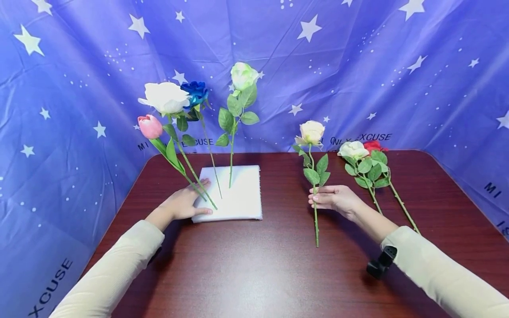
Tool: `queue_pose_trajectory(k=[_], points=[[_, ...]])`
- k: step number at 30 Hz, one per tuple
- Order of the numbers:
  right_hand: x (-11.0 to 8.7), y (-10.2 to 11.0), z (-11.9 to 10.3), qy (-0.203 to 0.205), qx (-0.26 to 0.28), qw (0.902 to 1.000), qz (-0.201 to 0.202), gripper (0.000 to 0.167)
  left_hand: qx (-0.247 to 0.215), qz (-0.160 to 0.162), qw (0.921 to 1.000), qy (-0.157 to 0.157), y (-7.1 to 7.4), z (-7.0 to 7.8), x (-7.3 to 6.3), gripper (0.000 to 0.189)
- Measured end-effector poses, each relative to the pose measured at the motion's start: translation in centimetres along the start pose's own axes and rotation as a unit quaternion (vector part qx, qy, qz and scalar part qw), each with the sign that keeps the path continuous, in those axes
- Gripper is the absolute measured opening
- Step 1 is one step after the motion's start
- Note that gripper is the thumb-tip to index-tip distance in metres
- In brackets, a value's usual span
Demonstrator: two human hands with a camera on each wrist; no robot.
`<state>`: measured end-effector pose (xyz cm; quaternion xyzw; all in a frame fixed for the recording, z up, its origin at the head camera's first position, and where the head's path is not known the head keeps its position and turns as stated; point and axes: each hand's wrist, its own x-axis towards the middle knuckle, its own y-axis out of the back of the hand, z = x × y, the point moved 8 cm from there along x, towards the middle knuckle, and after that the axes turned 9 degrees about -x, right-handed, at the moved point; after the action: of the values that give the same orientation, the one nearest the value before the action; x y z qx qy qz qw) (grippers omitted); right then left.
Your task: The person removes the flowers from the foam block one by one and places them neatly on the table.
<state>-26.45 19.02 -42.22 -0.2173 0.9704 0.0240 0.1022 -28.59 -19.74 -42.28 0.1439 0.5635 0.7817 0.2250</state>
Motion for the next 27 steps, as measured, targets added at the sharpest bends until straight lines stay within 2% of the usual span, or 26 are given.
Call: queue_pose_trajectory(k=[9,15,23,27], points=[[-1.4,2.7,0.8,-0.013,0.022,0.9997,0.004,0.023,-0.003,0.004,1.0,-0.002,0.0,0.0,-0.1,0.093],[-2.2,4.7,1.2,-0.013,-0.003,0.9996,0.026,0.021,0.007,0.008,0.9999,-0.006,-0.1,-0.1,0.0,0.093],[-3.2,6.3,1.6,-0.011,-0.061,0.9972,0.04,0.02,0.005,0.004,1.0,-0.004,0.0,-0.1,0.0,0.093],[-3.2,7.0,1.7,-0.006,-0.066,0.997,0.04,0.024,-0.001,0.005,1.0,-0.002,-0.1,-0.1,0.0,0.093]])
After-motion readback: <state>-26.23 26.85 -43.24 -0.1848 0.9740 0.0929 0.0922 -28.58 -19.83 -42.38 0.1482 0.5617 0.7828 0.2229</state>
